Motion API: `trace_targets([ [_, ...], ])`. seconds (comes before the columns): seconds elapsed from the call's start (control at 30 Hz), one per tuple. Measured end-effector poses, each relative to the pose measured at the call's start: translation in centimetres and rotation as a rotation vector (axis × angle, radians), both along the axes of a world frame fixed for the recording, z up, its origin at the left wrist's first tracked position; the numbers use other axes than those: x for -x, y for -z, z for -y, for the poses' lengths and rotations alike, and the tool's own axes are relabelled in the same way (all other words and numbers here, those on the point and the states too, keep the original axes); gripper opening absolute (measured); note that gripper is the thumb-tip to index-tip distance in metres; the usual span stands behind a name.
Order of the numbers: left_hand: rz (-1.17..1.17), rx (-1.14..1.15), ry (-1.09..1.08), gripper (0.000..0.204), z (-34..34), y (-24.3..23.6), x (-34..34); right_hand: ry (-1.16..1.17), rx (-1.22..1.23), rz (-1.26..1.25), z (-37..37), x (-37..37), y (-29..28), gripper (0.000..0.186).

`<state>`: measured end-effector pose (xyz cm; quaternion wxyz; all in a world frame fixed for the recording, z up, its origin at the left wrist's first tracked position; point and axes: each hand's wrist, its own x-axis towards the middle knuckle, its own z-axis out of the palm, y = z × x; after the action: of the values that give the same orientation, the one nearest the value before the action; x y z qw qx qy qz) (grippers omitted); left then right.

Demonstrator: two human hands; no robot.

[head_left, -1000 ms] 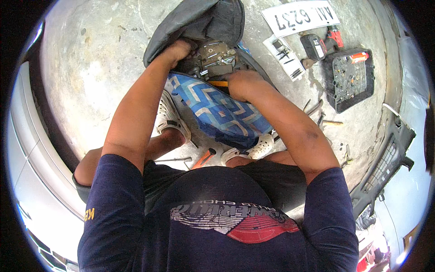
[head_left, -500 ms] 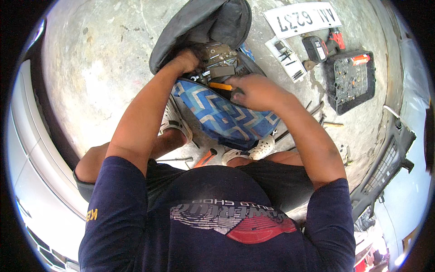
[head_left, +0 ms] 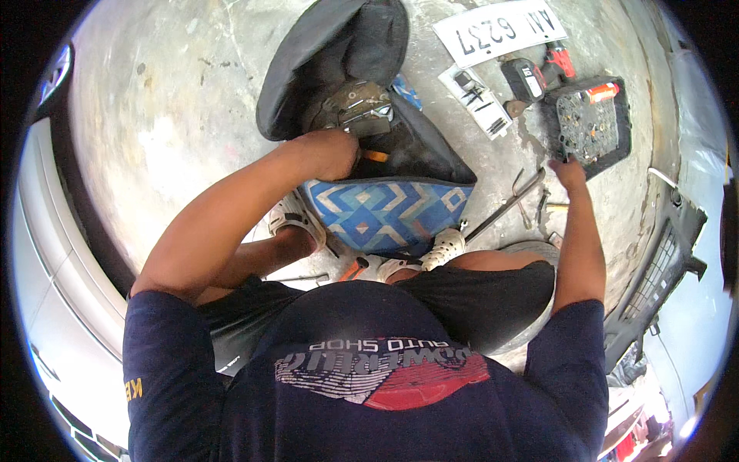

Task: The person searches through a bag for components, selects a bolt, and then uses pliers to install a part on the front frame of a car.

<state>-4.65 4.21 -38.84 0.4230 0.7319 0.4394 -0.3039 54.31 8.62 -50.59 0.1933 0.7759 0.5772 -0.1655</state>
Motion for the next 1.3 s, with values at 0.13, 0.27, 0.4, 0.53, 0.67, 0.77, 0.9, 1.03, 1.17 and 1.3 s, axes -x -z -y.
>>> trace_targets([
  [0.13,-0.027,-0.166,-0.102,0.026,0.3,-3.1,1.1,0.035,0.028,-0.005,0.3,3.2,0.7,0.061],
  [0.27,0.346,-0.701,-0.232,0.023,-2.4,-6.9,2.7,-0.06,0.144,0.084,0.3,1.5,0.1,0.038],
  [0.4,0.331,-1.019,-0.36,0.025,-4.0,-10.9,6.7,0.024,0.205,0.014,0.5,8.4,-2.8,0.034],
  [0.53,0.005,-0.774,-0.664,0.046,-5.0,-10.0,5.0,-0.063,0.187,-0.085,3.7,9.4,-2.3,0.031],
  [0.67,0.034,-0.851,-0.406,0.049,-7.0,-3.2,13.5,-0.104,0.27,-0.265,4.6,16.8,-6.0,0.03],
  [0.77,-0.08,-0.8,-0.493,0.044,-10.6,-4.5,15.1,-0.008,0.177,-0.366,7.2,19.8,-4.1,0.028],
  [0.9,-0.418,-0.859,-0.533,0.052,-13.3,-5.8,21.8,0.144,0.057,-0.465,10.3,27.7,-2.8,0.025],
  [1.03,-0.495,-0.877,-0.476,0.054,-14.2,-6.2,28.0,0.095,0.036,-0.622,13.1,31.9,-2.9,0.03],
  [1.17,-0.562,-0.818,-0.478,0.053,-14.0,-5.7,28.4,-0.05,0.203,-0.744,12.6,30.9,-4.0,0.036],
  [1.3,-0.584,-0.657,-0.39,0.057,-14.8,-6.5,29.0,-0.287,0.405,-0.655,9.4,27.2,-2.9,0.046],
])
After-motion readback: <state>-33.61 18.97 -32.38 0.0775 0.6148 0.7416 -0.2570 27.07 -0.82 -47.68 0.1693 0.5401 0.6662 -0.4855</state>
